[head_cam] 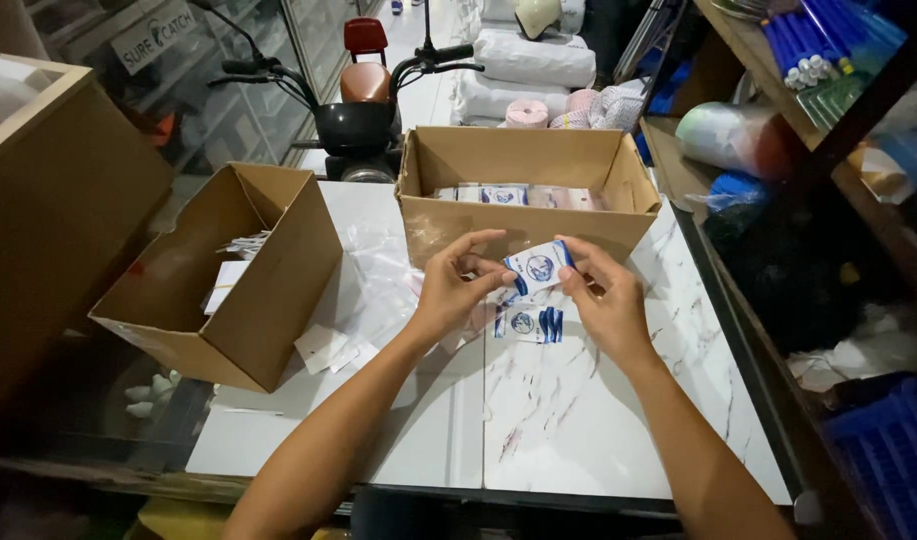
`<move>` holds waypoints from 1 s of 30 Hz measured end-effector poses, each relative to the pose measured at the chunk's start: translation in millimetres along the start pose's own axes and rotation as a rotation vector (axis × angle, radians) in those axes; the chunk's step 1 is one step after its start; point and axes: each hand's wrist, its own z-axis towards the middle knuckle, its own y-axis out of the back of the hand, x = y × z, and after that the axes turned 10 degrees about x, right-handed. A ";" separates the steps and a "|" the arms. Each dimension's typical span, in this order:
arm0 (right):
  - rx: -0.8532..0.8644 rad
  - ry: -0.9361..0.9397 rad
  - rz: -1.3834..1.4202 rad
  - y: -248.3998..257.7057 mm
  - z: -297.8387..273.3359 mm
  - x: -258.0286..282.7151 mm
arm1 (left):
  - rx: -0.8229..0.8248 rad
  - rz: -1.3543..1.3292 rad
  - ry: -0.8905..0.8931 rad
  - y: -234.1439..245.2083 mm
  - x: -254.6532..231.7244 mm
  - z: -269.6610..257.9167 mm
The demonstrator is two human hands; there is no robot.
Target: The person repeatedly picks small white packets with blue graphics from a cardboard box, places each into a clear plastic bag, and returns the bagged packet to the same box. The process is repeated multiple times with consistent hand movements and no additional tools used.
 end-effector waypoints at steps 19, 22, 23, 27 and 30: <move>0.073 0.081 -0.079 -6.4 -5.9 7.0 | -0.021 0.056 -0.053 2.3 15.6 0.1; 0.065 0.105 -0.108 -7.3 -3.8 1.0 | 0.004 0.124 -0.045 1.3 19.2 0.1; 0.078 0.093 -0.113 -10.4 -5.1 0.1 | 0.013 0.123 -0.046 2.6 23.5 0.7; 0.081 -0.058 -0.110 -12.8 -14.6 23.5 | 0.031 0.093 -0.066 1.6 2.7 -2.3; 0.019 0.204 -0.103 -5.0 -1.0 7.5 | 0.022 0.099 -0.083 0.5 37.9 4.8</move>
